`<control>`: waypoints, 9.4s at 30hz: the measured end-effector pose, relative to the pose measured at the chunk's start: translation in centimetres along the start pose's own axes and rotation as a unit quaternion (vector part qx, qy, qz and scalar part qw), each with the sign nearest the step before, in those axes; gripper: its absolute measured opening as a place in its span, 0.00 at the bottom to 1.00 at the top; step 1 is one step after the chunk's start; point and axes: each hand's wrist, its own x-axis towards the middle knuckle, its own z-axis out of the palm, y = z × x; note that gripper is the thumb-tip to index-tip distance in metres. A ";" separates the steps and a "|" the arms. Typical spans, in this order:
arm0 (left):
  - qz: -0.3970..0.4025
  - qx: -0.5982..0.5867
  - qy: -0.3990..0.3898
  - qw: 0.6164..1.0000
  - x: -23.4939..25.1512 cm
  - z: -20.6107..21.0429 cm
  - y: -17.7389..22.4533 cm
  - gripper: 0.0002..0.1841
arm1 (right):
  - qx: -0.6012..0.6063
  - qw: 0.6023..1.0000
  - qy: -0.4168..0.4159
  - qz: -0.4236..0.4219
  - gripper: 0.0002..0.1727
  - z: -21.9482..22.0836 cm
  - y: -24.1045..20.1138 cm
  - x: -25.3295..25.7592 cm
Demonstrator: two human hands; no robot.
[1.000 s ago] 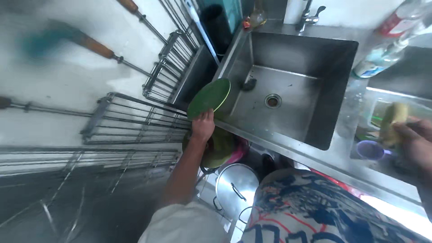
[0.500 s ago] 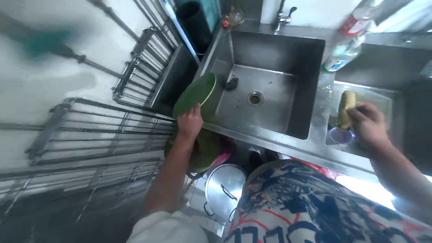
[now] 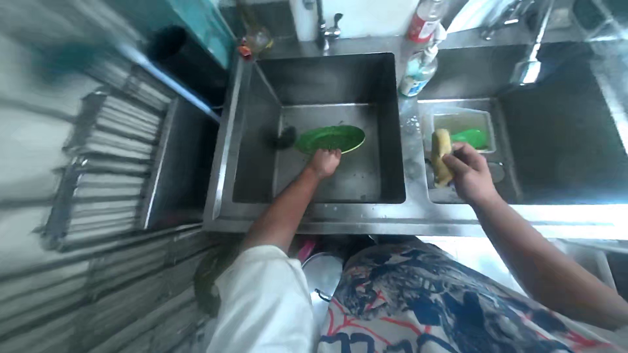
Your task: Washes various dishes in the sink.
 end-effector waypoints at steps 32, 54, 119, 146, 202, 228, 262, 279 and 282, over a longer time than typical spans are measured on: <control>-0.096 -0.062 -0.265 0.957 12.8 5.8 6.8 0.22 | 0.027 0.984 0.173 0.040 0.11 -16.9 2.3 -2.6; -0.168 0.043 -0.141 0.975 34.0 -6.0 34.1 0.15 | 0.120 0.965 0.139 0.189 0.08 -40.2 8.7 2.0; 0.003 -0.032 -0.003 0.999 7.2 -6.2 29.3 0.16 | -0.007 0.960 -0.064 0.274 0.22 -16.1 8.7 11.4; 0.100 -0.063 0.149 0.982 10.8 -5.2 34.3 0.21 | 0.200 0.908 0.070 0.362 0.17 -18.4 6.7 8.4; 0.036 -0.396 0.006 0.917 -0.3 -3.0 34.0 0.12 | 0.203 0.916 0.100 0.332 0.16 -26.7 7.5 6.3; 0.091 -0.480 -0.013 0.873 -3.7 -3.8 35.3 0.09 | 0.197 0.916 0.086 0.338 0.17 -26.4 7.8 5.3; -0.008 -0.393 -0.274 0.878 -3.8 -0.9 37.3 0.26 | 0.164 0.926 0.051 0.335 0.16 -23.6 8.1 4.9; -0.101 -0.278 0.089 0.951 -10.0 -5.9 31.9 0.20 | 0.172 0.937 0.037 0.303 0.16 -23.0 5.4 5.0; -0.032 -0.294 0.202 0.934 -10.0 -9.7 31.5 0.13 | 0.160 0.944 0.031 0.288 0.17 -22.0 3.9 5.2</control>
